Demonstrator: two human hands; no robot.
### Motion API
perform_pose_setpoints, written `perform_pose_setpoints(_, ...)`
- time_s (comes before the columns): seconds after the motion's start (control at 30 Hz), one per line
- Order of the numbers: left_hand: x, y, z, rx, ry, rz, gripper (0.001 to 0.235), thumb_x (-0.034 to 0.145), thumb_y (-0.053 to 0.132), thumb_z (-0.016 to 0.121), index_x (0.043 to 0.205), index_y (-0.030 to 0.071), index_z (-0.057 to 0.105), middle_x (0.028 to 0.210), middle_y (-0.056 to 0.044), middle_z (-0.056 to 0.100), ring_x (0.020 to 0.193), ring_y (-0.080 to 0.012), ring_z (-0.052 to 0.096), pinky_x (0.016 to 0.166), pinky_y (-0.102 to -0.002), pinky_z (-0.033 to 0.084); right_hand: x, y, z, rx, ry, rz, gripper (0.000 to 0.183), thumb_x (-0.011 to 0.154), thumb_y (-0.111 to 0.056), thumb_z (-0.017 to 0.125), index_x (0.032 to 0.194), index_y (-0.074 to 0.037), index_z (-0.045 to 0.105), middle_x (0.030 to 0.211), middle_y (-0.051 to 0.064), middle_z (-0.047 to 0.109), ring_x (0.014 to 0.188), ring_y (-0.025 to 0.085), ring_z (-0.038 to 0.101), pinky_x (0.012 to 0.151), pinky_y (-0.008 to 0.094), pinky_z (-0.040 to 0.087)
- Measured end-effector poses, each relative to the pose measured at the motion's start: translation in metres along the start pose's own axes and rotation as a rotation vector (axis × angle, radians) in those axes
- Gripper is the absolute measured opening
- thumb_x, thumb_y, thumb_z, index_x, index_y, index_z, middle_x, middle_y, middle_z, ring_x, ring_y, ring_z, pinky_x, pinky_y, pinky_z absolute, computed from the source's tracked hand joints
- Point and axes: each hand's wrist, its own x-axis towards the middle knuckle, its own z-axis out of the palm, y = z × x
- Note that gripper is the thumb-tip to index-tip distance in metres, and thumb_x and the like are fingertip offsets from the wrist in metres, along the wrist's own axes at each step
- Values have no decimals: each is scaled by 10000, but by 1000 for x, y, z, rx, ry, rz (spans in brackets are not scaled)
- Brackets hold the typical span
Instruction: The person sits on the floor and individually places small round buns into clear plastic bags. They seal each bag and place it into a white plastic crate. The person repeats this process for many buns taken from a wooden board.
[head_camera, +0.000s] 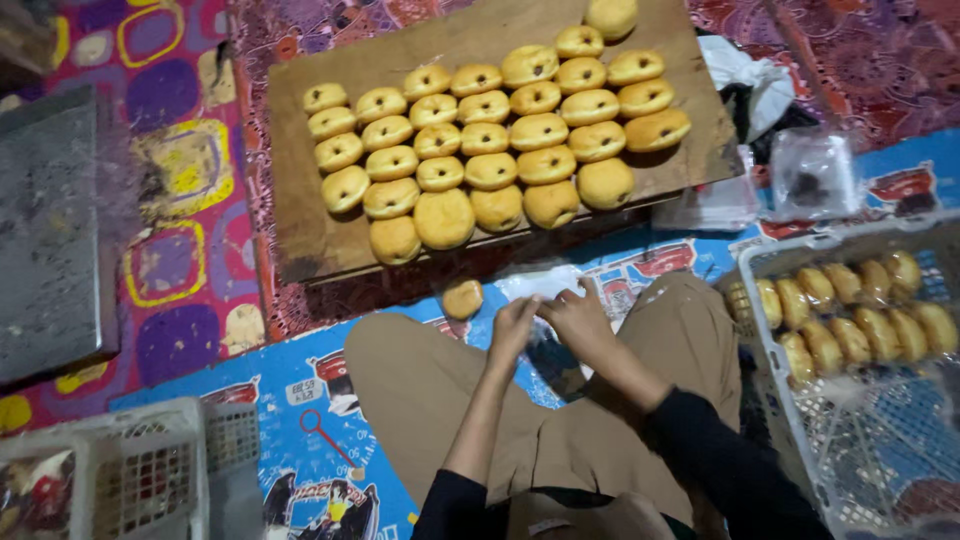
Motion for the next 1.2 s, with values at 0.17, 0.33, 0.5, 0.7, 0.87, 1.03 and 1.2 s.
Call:
perform_pose_setpoints(0.17,-37,36,71,562,-157,943,367,1076,214,485,1362,92,680,1481,-117,630,1477,-272,478,1269,-503,299,-49,17,-94,-135,86,343,550,813,-234,653,1343,-87,633,1543,183,515,1493,351,423,1088,729,257)
perform_pose_setpoints(0.33,-44,64,77,-550,-135,401,586,1012,365,441,1573,317,280,1679,129,224,1573,-60,169,1286,-430,166,-42,6,-122,1006,460,365,803,925,-284,667,1593,-44,292,1635,178,358,1518,284,320,1154,602,325)
perform_pose_setpoints(0.5,43,60,6,-1148,137,174,306,944,142,763,1220,101,638,1156,-86,688,1070,-205,627,987,-413,509,-5,32,-99,768,434,101,730,792,-534,789,1382,-121,670,1468,58,589,1401,284,504,1208,526,287)
perform_pose_setpoints(0.7,55,46,-55,-1706,160,-37,260,856,297,769,983,99,658,1152,-131,682,1176,-294,625,1027,-584,493,49,119,-59,170,741,596,791,775,-550,890,1344,-51,662,1525,192,467,1427,416,356,1151,611,260)
perform_pose_setpoints(0.87,32,68,-45,-1948,145,-107,504,822,420,783,1034,2,597,1326,-272,570,1280,-470,547,1050,-696,407,48,93,-86,234,857,620,581,783,-421,930,1164,-49,697,1490,188,477,1418,413,373,1164,603,278)
perform_pose_setpoints(1.03,23,81,-33,-1942,141,-101,543,807,446,778,1052,13,562,1346,-267,563,1292,-477,548,1047,-700,398,-11,-3,-147,761,926,646,499,769,-277,886,1166,-52,685,1454,107,548,1399,353,444,1171,501,407)
perform_pose_setpoints(1.2,-3,81,10,-1886,-90,167,530,892,400,642,1224,-6,564,1417,-266,523,1369,-447,501,1148,-649,359,-32,-72,-161,667,858,523,450,628,-239,904,1008,-79,725,1381,90,572,1359,343,461,1175,509,361)
